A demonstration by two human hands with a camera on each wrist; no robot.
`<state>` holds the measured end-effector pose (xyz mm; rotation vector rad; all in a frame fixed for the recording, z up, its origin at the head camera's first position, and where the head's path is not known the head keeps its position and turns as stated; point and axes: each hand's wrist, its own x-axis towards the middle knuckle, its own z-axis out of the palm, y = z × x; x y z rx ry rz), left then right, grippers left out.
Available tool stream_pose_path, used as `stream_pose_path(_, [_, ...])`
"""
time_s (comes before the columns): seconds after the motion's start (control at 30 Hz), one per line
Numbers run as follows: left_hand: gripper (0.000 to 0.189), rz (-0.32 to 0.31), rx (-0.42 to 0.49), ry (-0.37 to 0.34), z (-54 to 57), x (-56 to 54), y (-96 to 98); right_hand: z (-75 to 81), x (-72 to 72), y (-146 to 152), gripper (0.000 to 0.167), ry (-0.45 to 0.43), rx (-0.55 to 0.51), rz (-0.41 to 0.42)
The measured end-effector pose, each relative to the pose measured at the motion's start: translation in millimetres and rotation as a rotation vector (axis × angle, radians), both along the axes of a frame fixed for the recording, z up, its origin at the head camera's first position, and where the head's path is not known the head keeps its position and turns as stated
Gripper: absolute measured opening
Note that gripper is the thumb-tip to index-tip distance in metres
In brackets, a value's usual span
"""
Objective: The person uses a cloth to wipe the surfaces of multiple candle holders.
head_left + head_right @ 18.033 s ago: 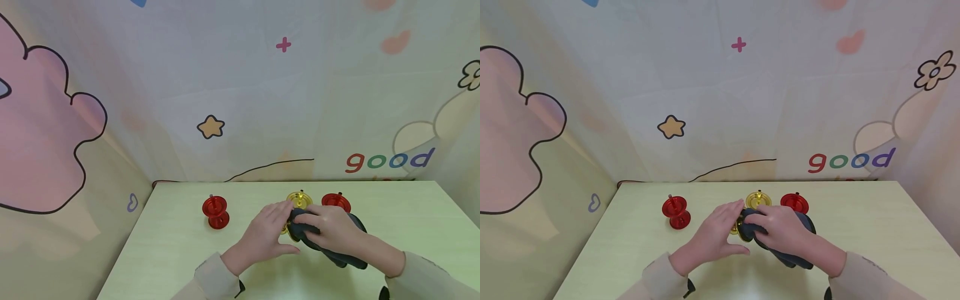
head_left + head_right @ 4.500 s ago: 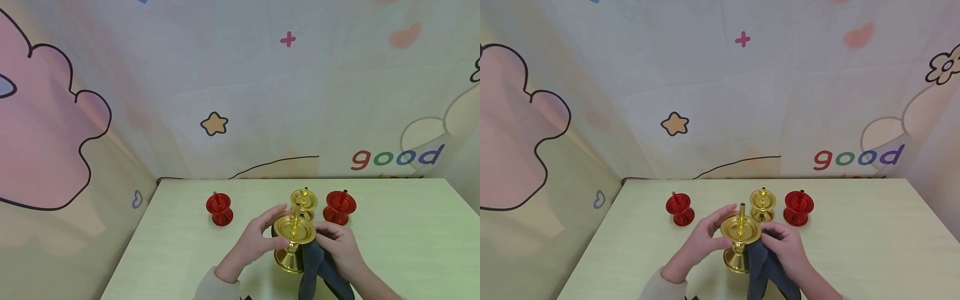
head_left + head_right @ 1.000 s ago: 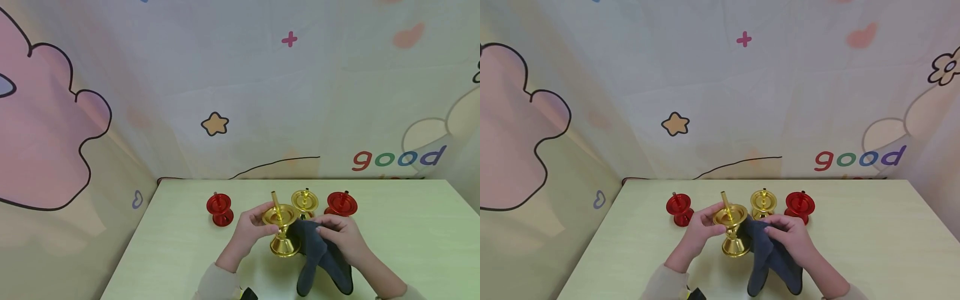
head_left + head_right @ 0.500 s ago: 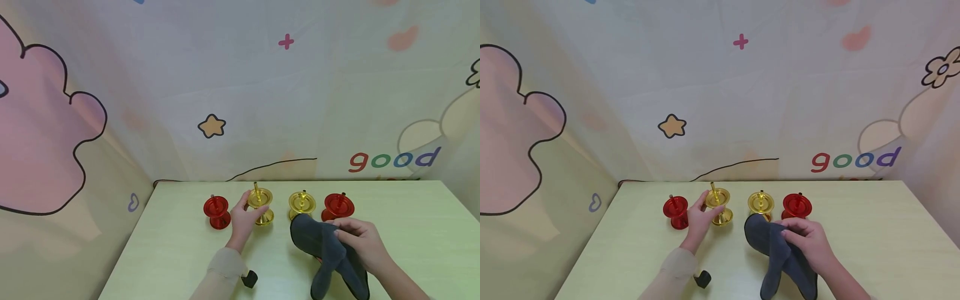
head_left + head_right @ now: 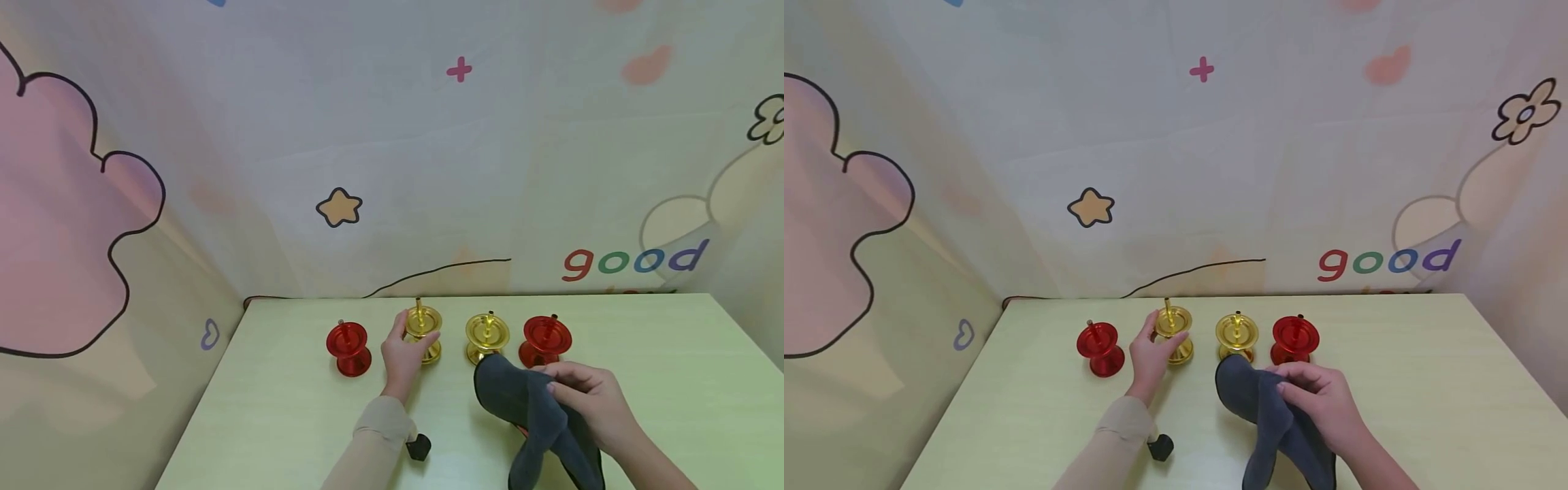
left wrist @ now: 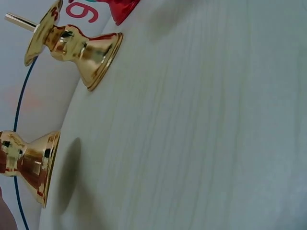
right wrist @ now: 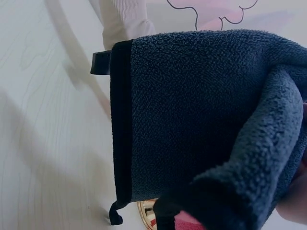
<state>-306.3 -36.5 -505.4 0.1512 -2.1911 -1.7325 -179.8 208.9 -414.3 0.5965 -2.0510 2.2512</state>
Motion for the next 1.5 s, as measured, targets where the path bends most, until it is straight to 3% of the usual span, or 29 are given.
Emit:
stream_pose_path(0.43, [0.075, 0.008, -0.027, 0.015, -8.7, 3.9, -4.4, -0.3, 0.7, -1.0, 0.032, 0.036, -0.003, 0.012])
stream_pose_path(0.67, [0.079, -0.033, -0.138, -0.044, -13.4, 5.8, -8.5, 1.8, 1.2, -1.1, 0.032, 0.028, 0.003, 0.007])
stream_pose_path(0.9, [0.088, -0.092, -0.291, -0.074, -6.8, 17.3, -18.6, 2.7, 2.1, -0.8, 0.032, 0.010, -0.002, 0.009])
stream_pose_path(1.03, [0.081, -0.102, -0.339, -0.029, 2.9, 31.8, -30.7, 2.8, 2.1, -0.3, 0.032, 0.009, 0.004, 0.006])
stream_pose_path(1.17, [0.058, -0.035, -0.338, 0.069, 9.5, 46.0, -47.4, 2.7, 2.1, -0.3, 0.032, 0.011, -0.001, 0.009])
stream_pose_path(1.37, [0.035, 0.192, -0.302, 0.274, 9.8, 51.8, -77.5, 2.9, 2.4, -0.7, 0.032, 0.005, 0.000, 0.008])
stream_pose_path(1.5, [0.047, 0.291, -0.327, 0.266, 9.2, 46.9, -96.9, 3.2, 2.7, -1.6, 0.032, 0.001, 0.000, 0.006])
